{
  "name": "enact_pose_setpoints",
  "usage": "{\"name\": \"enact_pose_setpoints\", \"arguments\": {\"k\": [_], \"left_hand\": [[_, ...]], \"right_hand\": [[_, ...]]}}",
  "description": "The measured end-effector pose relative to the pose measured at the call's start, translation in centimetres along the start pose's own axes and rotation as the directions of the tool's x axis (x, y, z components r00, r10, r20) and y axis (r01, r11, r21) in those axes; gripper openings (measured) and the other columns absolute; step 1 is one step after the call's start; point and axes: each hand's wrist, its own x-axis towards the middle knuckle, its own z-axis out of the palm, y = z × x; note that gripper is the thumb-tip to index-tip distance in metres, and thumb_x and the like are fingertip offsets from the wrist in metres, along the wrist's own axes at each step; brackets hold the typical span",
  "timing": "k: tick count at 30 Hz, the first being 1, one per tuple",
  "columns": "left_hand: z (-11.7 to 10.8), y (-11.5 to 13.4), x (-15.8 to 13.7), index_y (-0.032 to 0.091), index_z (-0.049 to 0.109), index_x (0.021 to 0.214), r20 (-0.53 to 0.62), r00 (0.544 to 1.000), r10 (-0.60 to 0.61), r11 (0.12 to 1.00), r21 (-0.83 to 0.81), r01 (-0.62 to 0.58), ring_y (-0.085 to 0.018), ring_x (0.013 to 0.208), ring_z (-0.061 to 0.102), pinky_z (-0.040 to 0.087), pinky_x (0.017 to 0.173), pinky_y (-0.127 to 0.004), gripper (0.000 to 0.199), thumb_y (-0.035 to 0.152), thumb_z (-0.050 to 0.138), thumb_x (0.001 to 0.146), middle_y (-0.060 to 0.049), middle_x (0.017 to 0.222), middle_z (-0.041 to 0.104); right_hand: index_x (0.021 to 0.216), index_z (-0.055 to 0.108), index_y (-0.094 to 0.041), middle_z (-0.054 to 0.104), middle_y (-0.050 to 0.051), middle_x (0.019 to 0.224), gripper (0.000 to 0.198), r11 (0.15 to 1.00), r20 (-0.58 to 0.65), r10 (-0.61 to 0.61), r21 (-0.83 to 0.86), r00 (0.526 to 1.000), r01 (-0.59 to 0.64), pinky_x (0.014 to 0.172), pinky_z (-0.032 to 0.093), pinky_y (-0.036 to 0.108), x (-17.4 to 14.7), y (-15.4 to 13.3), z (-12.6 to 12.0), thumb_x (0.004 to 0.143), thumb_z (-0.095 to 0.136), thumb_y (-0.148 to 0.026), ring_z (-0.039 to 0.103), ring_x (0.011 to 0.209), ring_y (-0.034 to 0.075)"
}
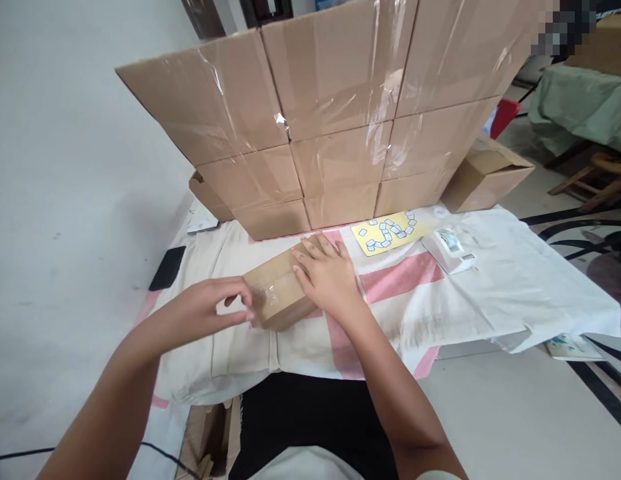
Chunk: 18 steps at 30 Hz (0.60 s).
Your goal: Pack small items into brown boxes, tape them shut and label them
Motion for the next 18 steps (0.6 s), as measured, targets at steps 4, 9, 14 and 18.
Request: {"name": "enact_pose_setpoints", "arguments": {"k": [4,9,14,18], "left_hand": [[-0.5,-0.6,3.0,0.024,0.062,0.080,0.018,0.998,-0.066,0.996,-0.066,0.067,-0.017,0.078,0.059,0.042,0.069,-0.028,0.023,0.045,0.063,0.088,0.002,0.084,0.069],[-0.8,-0.6,3.3,0.023,0.062,0.075,0.005,0.995,-0.104,0.988,-0.114,0.104,-0.015,0.071,0.056,0.041,0.065,-0.027,0.023,0.043,0.063,0.087,0.002,0.076,0.066],[-1.4,-0.1,2.5,0.022,0.065,0.076,-0.022,0.994,-0.108,0.979,-0.179,0.102,-0.013,0.069,0.053,0.039,0.064,-0.026,0.026,0.045,0.066,0.087,0.003,0.075,0.065],[-0.7,-0.3,2.5,0.021,0.063,0.076,0.006,0.986,-0.168,0.926,-0.343,0.160,-0.012,0.063,0.052,0.039,0.061,-0.025,0.028,0.046,0.069,0.085,0.003,0.067,0.062]], "right_hand": [[0.139,0.064,-0.025,0.052,0.005,0.154,0.044,1.000,0.004,0.013,0.017,1.000,-0.013,0.111,0.033,0.051,0.1,0.0,0.0,0.106,0.038,-0.038,0.037,0.148,0.032],[0.139,0.064,-0.025,0.052,0.005,0.154,0.044,0.999,-0.001,0.008,0.049,1.000,-0.008,0.109,0.033,0.050,0.0,0.3,0.0,0.106,0.038,-0.039,0.037,0.148,0.033],[0.138,0.064,-0.024,0.054,0.006,0.153,0.044,0.997,-0.012,0.004,0.075,1.000,-0.003,0.108,0.033,0.050,0.0,0.4,-0.1,0.106,0.038,-0.038,0.037,0.146,0.033],[0.139,0.063,-0.022,0.055,0.007,0.152,0.044,0.996,-0.019,0.005,0.094,1.000,-0.003,0.108,0.033,0.049,-0.1,0.4,-0.3,0.105,0.040,-0.037,0.036,0.147,0.034]]}}
